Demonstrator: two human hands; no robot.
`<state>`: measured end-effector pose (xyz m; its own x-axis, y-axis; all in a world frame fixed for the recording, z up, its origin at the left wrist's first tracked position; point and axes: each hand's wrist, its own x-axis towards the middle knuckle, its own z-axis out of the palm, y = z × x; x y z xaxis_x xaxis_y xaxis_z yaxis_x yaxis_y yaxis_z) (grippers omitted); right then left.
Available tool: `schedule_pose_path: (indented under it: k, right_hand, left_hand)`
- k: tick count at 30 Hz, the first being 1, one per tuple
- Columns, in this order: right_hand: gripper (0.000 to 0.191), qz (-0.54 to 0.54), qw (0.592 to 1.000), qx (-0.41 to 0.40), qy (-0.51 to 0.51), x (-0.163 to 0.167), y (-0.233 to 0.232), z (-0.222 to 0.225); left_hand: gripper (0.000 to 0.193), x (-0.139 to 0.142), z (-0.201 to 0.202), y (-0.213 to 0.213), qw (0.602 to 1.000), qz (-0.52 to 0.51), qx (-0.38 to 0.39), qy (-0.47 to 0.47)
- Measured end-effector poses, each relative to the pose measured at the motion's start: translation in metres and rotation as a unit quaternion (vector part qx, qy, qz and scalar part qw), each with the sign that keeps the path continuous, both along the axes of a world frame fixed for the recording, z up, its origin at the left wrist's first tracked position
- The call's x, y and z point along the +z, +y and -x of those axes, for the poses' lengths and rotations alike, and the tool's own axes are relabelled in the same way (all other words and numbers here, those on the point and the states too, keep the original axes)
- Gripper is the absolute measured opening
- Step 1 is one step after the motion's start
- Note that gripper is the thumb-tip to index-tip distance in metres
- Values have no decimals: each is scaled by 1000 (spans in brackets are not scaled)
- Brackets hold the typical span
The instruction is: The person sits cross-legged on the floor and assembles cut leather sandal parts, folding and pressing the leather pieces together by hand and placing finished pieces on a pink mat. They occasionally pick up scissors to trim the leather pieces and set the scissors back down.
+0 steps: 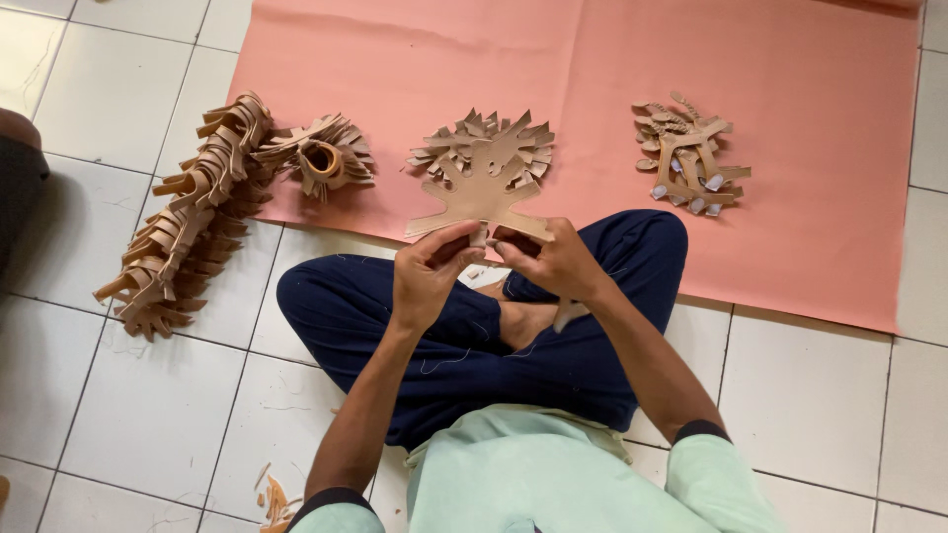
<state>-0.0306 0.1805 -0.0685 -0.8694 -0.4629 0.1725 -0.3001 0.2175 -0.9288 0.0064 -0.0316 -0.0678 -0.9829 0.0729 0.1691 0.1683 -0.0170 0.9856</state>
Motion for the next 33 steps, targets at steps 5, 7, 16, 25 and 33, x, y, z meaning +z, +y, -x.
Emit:
schedule_pose_path:
  k: [5,7,16,25,33]
  right_hand:
    - [10,-123,921,-53,367,-8,-7,0]
    - [10,-65,960,-48,268,-16,-10,-1]
    - [13,124,982,-72,-121,-26,-17,4]
    - [12,171,970,4,-172,-19,-12,-1]
    - [11,-26,974,-127,188,-7,-30,-17]
  left_hand:
    - [31,9,4,-2,983,176,29,33]
    - [29,9,7,-5,991,133,1,-16]
    - [23,5,10,18,978,125,129,102]
    - [20,22,4,-1,987,146,23,61]
    - [28,24,-2,1,983,178,41,16]
